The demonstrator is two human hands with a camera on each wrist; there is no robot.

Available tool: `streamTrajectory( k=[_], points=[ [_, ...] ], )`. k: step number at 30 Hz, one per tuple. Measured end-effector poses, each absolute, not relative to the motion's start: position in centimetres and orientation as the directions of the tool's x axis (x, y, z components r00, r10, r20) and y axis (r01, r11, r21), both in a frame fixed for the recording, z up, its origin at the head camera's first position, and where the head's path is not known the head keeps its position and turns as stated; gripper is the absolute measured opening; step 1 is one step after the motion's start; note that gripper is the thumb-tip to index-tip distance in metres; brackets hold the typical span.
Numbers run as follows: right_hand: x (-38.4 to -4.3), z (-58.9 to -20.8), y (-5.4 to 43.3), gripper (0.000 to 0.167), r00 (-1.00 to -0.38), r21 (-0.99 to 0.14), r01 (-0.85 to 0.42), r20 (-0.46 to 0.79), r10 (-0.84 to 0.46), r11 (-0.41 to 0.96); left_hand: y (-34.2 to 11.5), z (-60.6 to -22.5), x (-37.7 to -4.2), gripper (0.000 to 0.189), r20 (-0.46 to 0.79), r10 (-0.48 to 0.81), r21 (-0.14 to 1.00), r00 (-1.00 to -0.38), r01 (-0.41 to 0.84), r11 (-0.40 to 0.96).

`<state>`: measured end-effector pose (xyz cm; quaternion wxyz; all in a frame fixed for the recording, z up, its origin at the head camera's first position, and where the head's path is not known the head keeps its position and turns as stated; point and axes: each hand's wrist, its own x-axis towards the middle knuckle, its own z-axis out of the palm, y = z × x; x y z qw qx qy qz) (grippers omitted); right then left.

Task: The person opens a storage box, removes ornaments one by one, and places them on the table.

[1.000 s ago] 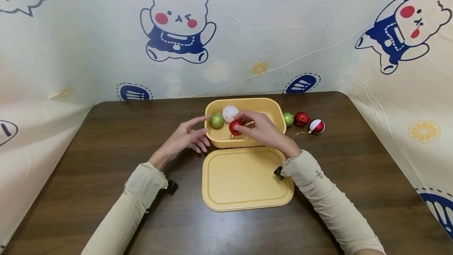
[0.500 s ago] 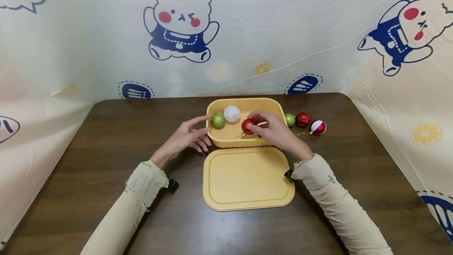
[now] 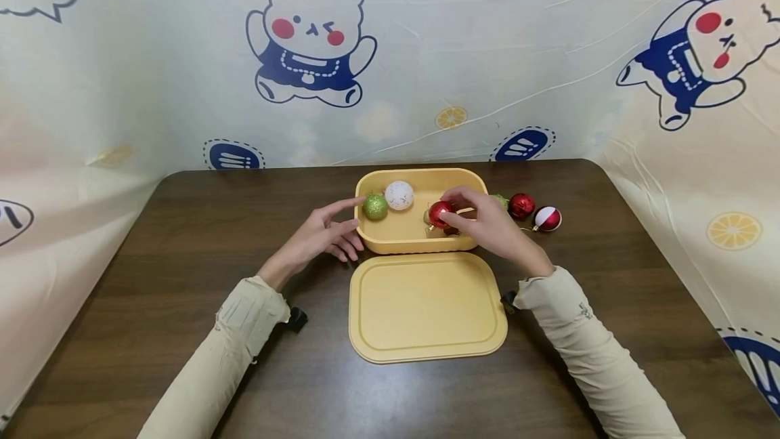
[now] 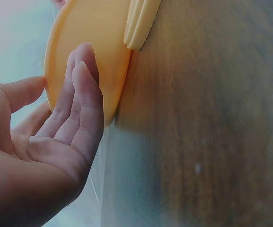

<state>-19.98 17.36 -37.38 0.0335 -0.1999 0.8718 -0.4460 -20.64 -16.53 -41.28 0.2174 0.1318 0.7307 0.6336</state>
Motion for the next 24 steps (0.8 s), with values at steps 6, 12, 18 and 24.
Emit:
streamTrajectory(
  k=[6, 12, 18, 24],
  points=[
    [-19.7, -37.0, 18.1, 0.033, -0.922, -0.785, -0.316, 0.122, -0.367, 0.532, -16.6, -41.3, -20.6, 0.054, -0.154, 0.467, 0.982, -0.871, -0.083, 0.168],
    [-19.4, -36.7, 18.9, 0.035, -0.929, -0.778, -0.314, 0.136, -0.343, 0.544, -16.6, -41.3, -20.7, 0.053, -0.151, 0.468, 0.982, -0.871, -0.079, 0.171],
    [-19.3, -36.4, 20.0, 0.036, -0.939, -0.764, -0.312, 0.157, -0.306, 0.564, -16.6, -41.2, -20.6, 0.054, -0.158, 0.468, 0.981, -0.870, -0.085, 0.174],
    [-18.9, -35.8, 21.3, 0.034, -0.942, -0.758, -0.324, 0.201, -0.269, 0.566, -16.6, -41.3, -20.6, 0.053, -0.152, 0.470, 0.982, -0.870, -0.080, 0.170]
  ],
)
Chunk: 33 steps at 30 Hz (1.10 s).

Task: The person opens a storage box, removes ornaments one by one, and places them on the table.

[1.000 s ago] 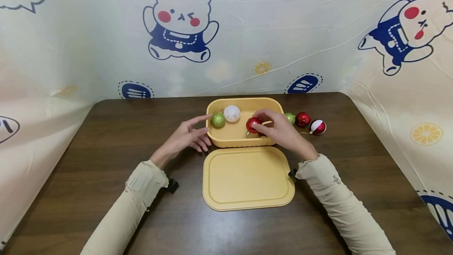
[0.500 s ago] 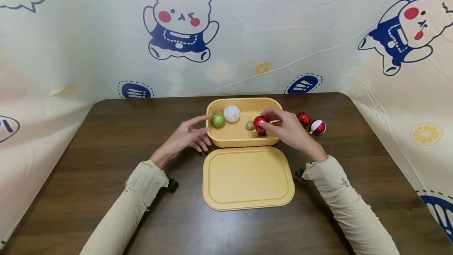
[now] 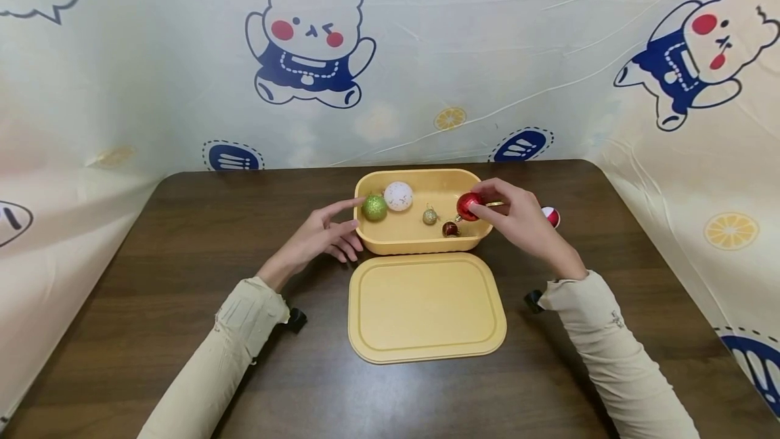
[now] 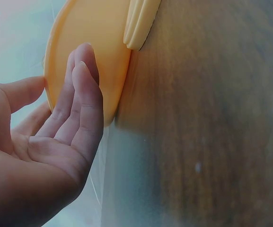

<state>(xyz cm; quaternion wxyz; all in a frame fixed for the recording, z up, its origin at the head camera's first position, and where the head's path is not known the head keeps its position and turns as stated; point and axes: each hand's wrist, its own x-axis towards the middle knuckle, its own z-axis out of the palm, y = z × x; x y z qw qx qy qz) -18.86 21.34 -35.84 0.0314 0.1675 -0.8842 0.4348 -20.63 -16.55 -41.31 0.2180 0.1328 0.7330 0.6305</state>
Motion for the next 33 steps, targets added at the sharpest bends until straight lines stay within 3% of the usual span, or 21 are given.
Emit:
streamTrajectory(
  k=[24, 33],
  points=[
    [-18.0, -35.5, 25.0, 0.032, -0.949, -0.703, -0.315, 0.228, -0.217, 0.638, -16.6, -41.3, -20.6, 0.054, -0.145, 0.476, 0.983, -0.867, -0.071, 0.170],
    [-17.5, -35.3, 26.7, 0.037, -0.968, -0.692, -0.248, 0.194, -0.156, 0.678, -16.6, -41.2, -20.5, 0.054, -0.151, 0.471, 0.980, -0.869, -0.069, 0.188]
  ],
)
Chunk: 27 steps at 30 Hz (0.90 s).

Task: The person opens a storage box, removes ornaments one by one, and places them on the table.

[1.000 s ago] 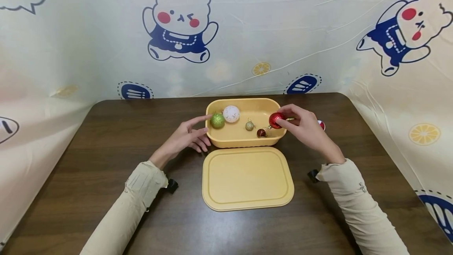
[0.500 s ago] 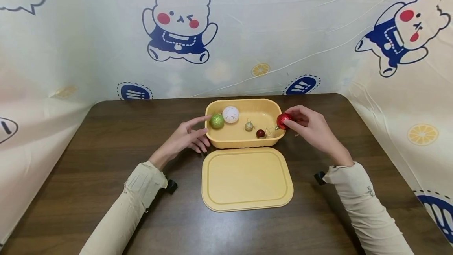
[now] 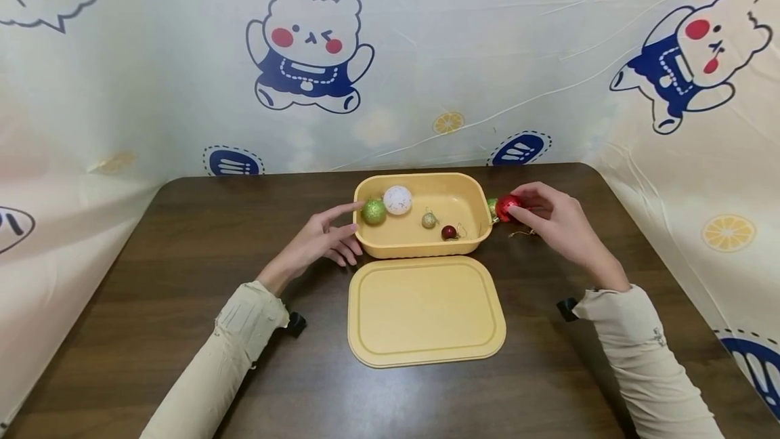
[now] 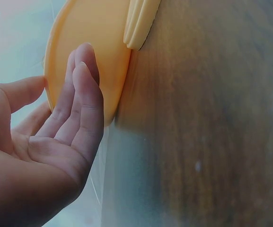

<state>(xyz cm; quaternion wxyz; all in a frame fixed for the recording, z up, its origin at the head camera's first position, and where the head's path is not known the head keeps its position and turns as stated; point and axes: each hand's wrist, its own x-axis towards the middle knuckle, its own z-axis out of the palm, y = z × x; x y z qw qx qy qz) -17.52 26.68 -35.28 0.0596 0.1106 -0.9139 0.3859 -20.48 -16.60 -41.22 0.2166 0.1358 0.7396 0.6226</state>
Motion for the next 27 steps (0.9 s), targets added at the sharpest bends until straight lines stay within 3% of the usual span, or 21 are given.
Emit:
streamTrajectory(
  k=[27],
  points=[
    [-19.3, -38.9, 27.9, 0.029, -0.957, -0.545, -0.285, 0.110, -0.269, 0.788, -16.7, -41.3, -20.5, 0.053, -0.145, 0.473, 0.980, -0.869, -0.061, 0.188]
  ],
)
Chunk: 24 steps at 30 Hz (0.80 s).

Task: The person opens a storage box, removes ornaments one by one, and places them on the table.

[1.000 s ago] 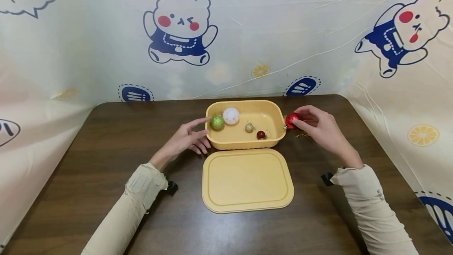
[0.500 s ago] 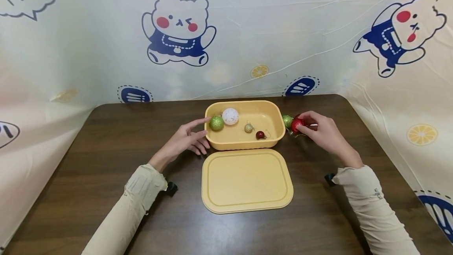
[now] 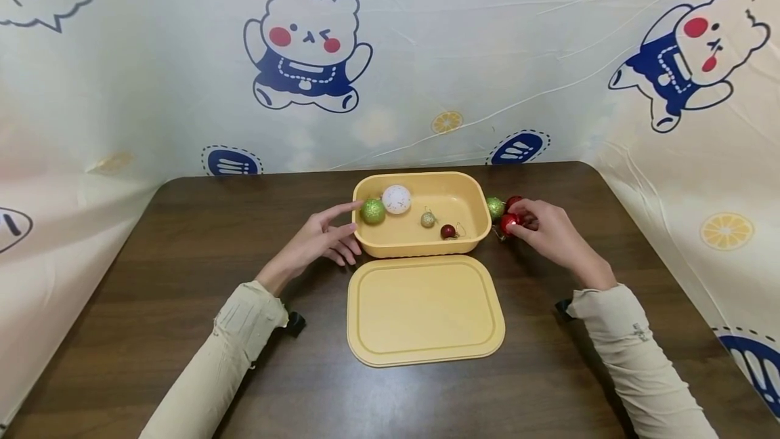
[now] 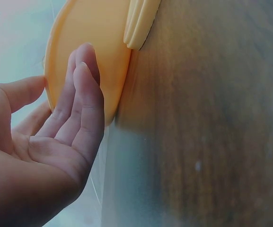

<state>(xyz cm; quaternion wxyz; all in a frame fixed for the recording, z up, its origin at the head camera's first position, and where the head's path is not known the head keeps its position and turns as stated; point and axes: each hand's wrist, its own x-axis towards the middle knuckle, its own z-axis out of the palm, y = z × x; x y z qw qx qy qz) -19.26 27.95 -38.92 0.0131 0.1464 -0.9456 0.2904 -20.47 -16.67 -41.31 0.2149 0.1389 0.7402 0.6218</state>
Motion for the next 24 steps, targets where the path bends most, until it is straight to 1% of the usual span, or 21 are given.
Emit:
streamTrajectory(
  k=[11, 15, 24],
  points=[
    [-19.3, -39.2, 27.9, 0.031, -0.960, -0.492, -0.278, 0.109, -0.259, 0.825, -16.6, -41.3, -20.4, 0.053, -0.137, 0.482, 0.982, -0.865, -0.055, 0.180],
    [-19.1, -39.0, 27.9, 0.033, -0.964, -0.494, -0.265, 0.111, -0.243, 0.828, -16.6, -41.3, -20.4, 0.053, -0.135, 0.479, 0.982, -0.867, -0.052, 0.184],
    [-18.9, -38.1, 28.0, 0.029, -0.963, -0.504, -0.268, 0.135, -0.232, 0.821, -16.6, -41.1, -20.3, 0.052, -0.133, 0.476, 0.982, -0.869, -0.049, 0.185]
  ],
)
